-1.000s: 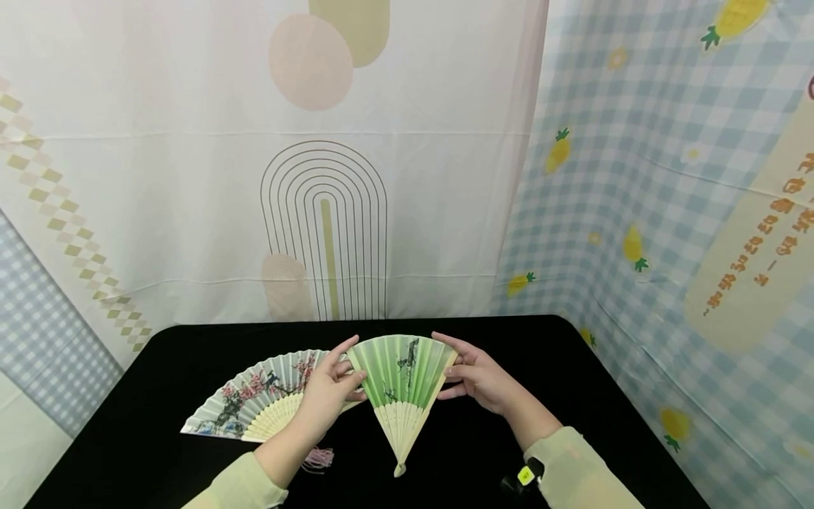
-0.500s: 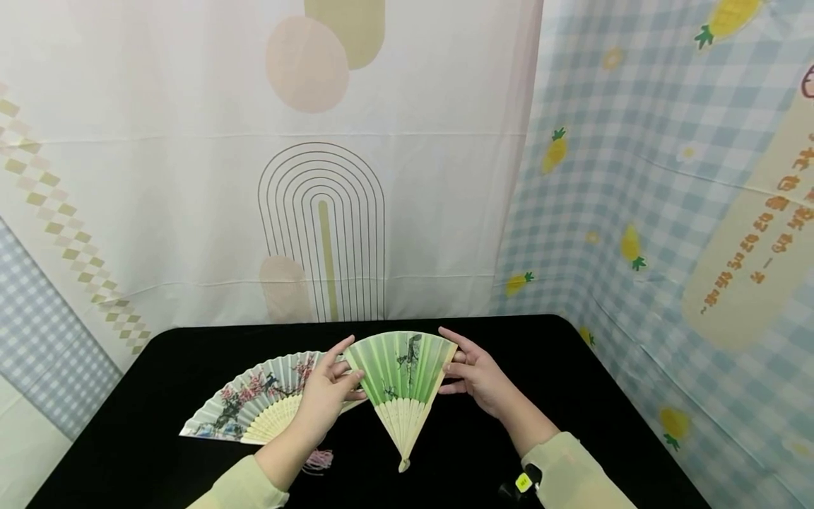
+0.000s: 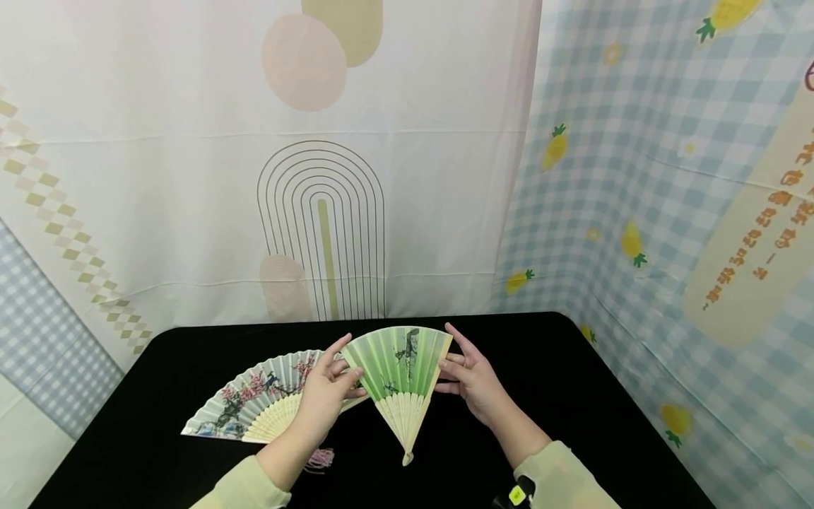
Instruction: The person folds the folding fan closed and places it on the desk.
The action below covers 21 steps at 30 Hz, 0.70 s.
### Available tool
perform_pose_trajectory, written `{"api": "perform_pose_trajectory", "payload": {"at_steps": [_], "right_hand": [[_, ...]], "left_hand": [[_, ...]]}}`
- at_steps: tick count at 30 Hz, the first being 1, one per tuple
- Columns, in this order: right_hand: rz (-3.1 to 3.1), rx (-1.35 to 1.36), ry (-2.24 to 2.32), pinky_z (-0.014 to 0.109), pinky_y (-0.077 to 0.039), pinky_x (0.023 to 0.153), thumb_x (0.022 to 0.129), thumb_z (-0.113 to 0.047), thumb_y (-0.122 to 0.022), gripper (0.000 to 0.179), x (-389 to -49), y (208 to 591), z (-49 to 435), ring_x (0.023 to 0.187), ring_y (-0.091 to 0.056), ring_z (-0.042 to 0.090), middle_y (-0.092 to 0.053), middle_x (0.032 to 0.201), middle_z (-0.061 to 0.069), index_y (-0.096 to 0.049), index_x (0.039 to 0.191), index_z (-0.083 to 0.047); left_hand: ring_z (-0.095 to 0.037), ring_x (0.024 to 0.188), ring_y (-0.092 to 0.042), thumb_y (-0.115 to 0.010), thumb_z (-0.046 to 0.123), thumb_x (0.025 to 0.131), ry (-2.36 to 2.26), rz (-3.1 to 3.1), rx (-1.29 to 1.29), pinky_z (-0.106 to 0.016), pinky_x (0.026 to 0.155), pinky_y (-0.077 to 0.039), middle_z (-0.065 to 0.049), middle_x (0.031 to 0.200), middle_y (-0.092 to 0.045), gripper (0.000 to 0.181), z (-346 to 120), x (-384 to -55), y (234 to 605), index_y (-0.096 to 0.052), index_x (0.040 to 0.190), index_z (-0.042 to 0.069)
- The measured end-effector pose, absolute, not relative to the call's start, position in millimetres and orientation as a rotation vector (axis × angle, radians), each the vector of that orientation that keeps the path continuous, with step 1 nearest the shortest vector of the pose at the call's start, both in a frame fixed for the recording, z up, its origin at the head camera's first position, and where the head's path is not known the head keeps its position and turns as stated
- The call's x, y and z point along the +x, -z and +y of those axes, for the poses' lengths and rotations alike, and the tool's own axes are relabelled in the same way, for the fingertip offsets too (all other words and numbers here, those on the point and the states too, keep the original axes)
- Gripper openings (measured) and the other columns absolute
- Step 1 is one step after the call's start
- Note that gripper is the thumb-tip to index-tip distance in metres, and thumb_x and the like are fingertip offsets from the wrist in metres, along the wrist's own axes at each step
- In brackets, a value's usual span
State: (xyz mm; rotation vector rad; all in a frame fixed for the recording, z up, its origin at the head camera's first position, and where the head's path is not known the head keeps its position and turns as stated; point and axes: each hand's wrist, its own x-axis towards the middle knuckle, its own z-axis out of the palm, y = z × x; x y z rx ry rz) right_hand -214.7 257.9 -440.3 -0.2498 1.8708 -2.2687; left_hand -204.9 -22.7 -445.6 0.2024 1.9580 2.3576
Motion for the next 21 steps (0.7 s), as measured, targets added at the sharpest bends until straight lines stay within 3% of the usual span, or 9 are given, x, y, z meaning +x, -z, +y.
{"api": "perform_pose_trajectory", "payload": {"at_steps": [8, 15, 21], "right_hand": [[1.793, -0.263, 2.335, 0.038, -0.061, 0.080, 0.100, -0.010, -0.059, 0.081, -210.5, 443.9, 255.4, 0.097, -0.071, 0.021, -0.069, 0.121, 0.005, -0.009, 0.161, -0.028], [1.752, -0.282, 2.362, 0.037, -0.061, 0.079, 0.101, -0.007, -0.057, 0.080, -209.6, 444.2, 256.4, 0.094, -0.071, 0.019, -0.069, 0.120, 0.004, -0.008, 0.161, -0.026], [1.709, -0.283, 2.363, 0.036, -0.061, 0.078, 0.102, -0.007, -0.055, 0.078, -209.5, 443.1, 256.4, 0.095, -0.071, 0.019, -0.069, 0.122, 0.004, -0.009, 0.161, -0.026]], "left_hand": [[-0.020, 0.090, -0.068, -0.064, 0.002, 0.096, -2.373, 1.949, 0.182, -0.047, 0.079, -0.060, 0.002, 0.076, -0.037, 0.069, -21.2, -205.1, 447.2, -0.040, 0.152, 0.032], [-0.020, 0.090, -0.067, -0.064, 0.001, 0.095, -2.377, 1.938, 0.191, -0.049, 0.080, -0.059, 0.002, 0.076, -0.038, 0.070, -20.0, -205.5, 448.4, -0.040, 0.152, 0.033], [-0.017, 0.081, -0.067, -0.065, 0.000, 0.094, -2.371, 1.942, 0.260, -0.049, 0.079, -0.059, 0.004, 0.072, -0.030, 0.071, -19.8, -206.2, 448.5, -0.040, 0.152, 0.033]]}}
